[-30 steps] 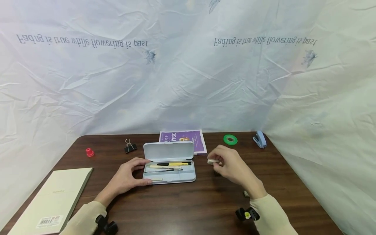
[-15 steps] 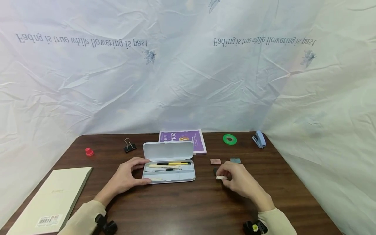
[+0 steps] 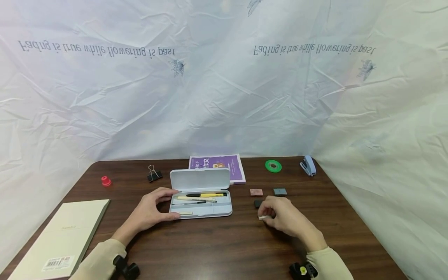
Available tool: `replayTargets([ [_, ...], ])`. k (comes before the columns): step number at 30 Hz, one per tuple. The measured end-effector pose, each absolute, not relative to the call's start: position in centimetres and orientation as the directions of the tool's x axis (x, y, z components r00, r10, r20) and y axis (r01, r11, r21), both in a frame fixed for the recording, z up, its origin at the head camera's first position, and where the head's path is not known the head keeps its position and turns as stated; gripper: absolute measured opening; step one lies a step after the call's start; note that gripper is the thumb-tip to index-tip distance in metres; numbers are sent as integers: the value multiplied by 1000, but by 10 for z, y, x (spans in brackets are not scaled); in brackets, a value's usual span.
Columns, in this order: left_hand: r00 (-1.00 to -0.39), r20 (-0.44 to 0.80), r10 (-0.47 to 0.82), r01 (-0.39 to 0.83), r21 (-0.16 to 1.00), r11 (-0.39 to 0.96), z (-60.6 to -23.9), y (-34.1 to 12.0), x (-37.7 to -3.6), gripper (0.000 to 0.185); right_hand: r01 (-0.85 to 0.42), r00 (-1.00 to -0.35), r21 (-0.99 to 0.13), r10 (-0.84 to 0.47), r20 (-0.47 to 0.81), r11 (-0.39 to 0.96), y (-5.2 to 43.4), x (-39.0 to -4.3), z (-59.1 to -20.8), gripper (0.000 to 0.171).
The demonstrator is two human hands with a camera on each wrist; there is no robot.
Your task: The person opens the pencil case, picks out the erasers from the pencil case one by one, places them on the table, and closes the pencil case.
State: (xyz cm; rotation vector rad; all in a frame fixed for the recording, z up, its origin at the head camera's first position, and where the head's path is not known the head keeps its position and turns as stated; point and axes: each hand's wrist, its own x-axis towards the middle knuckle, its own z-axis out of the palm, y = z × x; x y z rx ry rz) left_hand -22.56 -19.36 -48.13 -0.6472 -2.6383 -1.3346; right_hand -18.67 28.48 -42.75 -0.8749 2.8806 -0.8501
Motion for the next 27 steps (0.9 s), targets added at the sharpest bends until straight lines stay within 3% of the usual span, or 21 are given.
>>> replayTargets([
  [7,-900,295,322,428,742,516,-482,-194,-226,76,-501,-848,-526,-513,138,687,285,-186,-424,21],
  [16,-900,293,323,427,742,517,-482,-194,-226,77,-563,-825,-525,-466,319,638,267,-195,-411,26],
  [23,-901,287,324,422,747,514,-482,-194,-227,77,-540,-837,-576,-461,294,614,235,-206,-394,32],
  [27,-902,287,321,421,746,516,-482,-194,-227,76,-577,-808,-590,-497,316,565,213,-213,-388,35],
])
